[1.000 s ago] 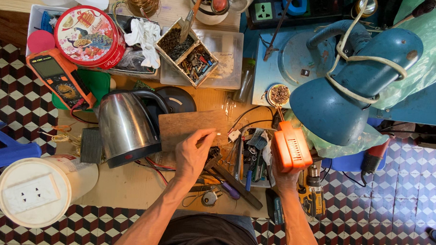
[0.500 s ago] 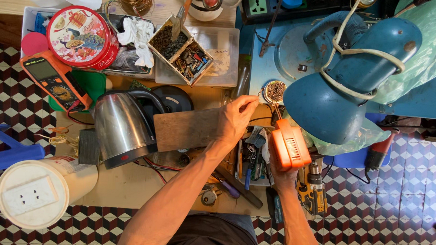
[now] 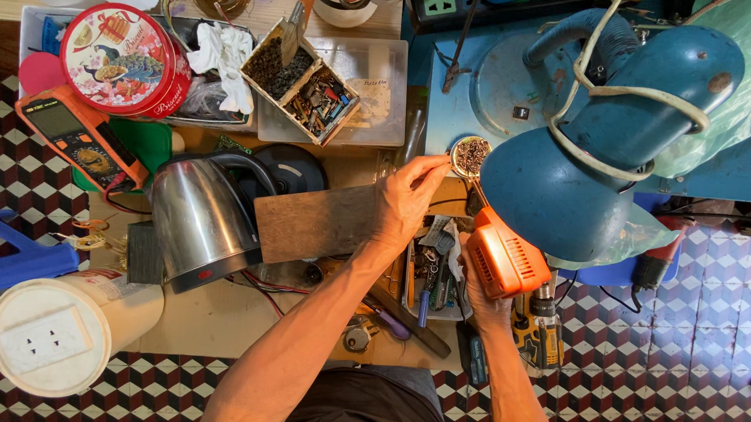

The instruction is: The person works at a cluttered workbench handling small electronic components, picking and positioning parts with tweezers over a circuit board. They then hold an orange hot-air tool aimed at a small dish of components while steadying a part with the other hand.

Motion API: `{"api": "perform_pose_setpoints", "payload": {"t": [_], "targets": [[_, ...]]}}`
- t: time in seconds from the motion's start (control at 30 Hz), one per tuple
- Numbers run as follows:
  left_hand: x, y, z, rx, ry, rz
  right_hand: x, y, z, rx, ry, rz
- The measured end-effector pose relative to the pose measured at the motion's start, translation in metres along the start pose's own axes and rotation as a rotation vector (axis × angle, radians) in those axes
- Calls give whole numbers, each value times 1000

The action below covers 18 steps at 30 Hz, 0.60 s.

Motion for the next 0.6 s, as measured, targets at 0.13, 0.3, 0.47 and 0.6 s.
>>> {"api": "perform_pose_setpoints", "payload": {"t": [0.13, 0.3, 0.47, 0.6], "targets": [[-3, -3, -1, -15, 50, 46, 7, -2, -1, -18, -122, -178], [-4, -6, -4, -47, 61, 104, 1, -1, 0, -9, -64, -225], [-5, -6, -5, -58, 59, 86, -3, -1, 0, -13, -162, -278], [-5, -7, -5, -54, 51, 78, -12, -1, 0, -13, -241, -279]]}}
Point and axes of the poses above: each hand's wrist, its own z-axis away from the middle knuckle, its own y-axis out of the back of the hand, x = y × z, the point moved 6 cm from there along -z, towards the middle knuckle, and after that the axes turned 2 degrees about -y, right-handed, at the moved point
